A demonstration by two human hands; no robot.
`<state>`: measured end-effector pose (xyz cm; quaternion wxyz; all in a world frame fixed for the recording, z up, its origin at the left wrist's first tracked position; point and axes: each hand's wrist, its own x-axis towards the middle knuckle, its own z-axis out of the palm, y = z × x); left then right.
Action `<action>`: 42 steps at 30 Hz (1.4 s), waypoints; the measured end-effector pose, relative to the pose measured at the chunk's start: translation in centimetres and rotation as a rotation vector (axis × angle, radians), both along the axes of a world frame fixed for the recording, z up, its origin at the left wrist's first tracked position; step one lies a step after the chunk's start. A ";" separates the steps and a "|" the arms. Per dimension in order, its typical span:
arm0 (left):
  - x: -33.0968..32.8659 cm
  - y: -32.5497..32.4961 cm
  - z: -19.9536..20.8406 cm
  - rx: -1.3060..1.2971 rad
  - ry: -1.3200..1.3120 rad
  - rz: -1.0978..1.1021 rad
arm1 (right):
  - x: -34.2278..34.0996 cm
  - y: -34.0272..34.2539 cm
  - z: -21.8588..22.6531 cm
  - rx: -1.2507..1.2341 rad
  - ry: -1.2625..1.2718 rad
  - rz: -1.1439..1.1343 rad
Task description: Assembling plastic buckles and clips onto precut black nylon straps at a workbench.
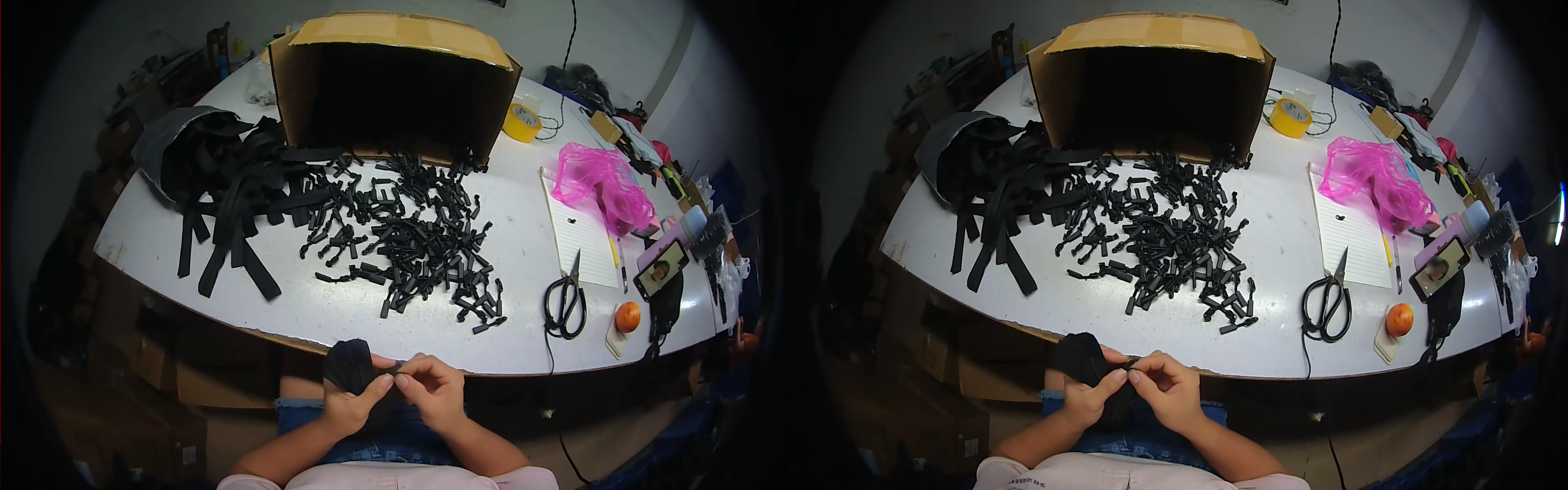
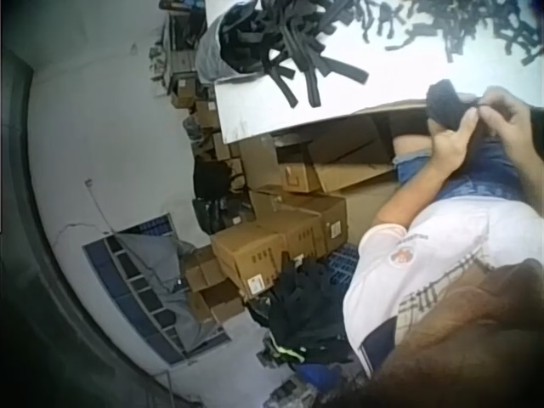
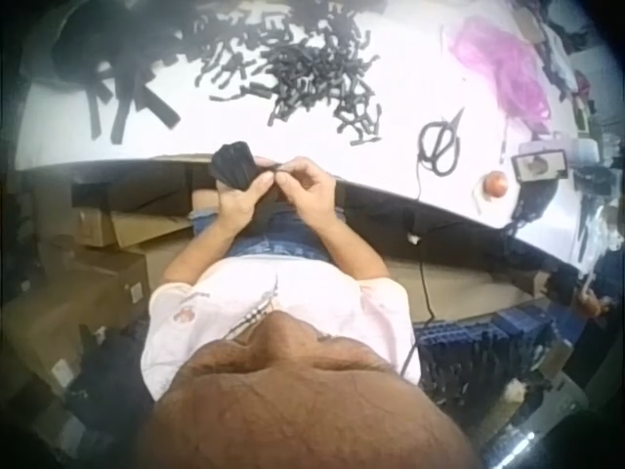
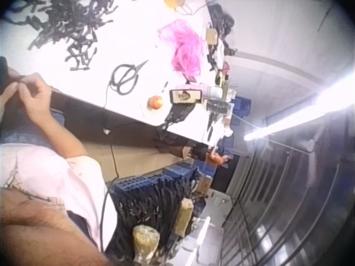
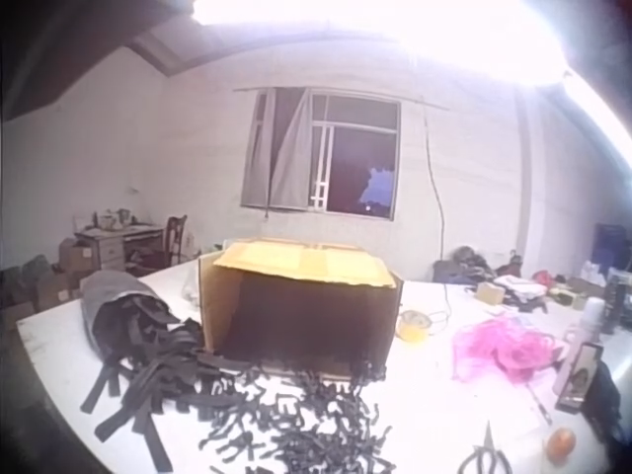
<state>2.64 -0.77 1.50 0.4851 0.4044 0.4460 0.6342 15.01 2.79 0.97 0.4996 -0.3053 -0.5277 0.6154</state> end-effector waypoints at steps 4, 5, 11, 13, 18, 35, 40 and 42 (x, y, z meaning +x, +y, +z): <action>-1.0 -0.5 0.6 -0.195 -0.175 -0.145 | 1.4 0.8 -0.2 -0.435 0.123 0.300; -0.9 -0.4 0.5 -0.195 -0.177 -0.146 | 1.6 0.9 -0.1 -0.526 0.134 0.369; -1.0 -0.1 0.5 -0.092 -0.072 -0.131 | 0.4 -0.2 0.3 -0.267 0.013 0.128; -0.8 -0.1 0.7 -0.125 -0.077 -0.099 | 0.1 -0.7 -0.4 -0.094 -0.073 0.061; -0.8 -0.4 0.9 -0.133 -0.052 -0.095 | 0.7 -0.6 -0.5 0.066 -0.222 0.090; -2.1 -0.1 0.9 0.012 0.218 -0.216 | 0.8 -1.1 -1.0 0.044 -0.048 0.141; -2.2 0.3 1.3 0.435 0.636 -0.107 | 0.8 -1.6 -0.3 -0.128 0.047 0.180; -2.0 -0.5 1.1 0.223 0.422 -0.154 | 0.9 -1.7 -0.3 -0.235 0.109 0.207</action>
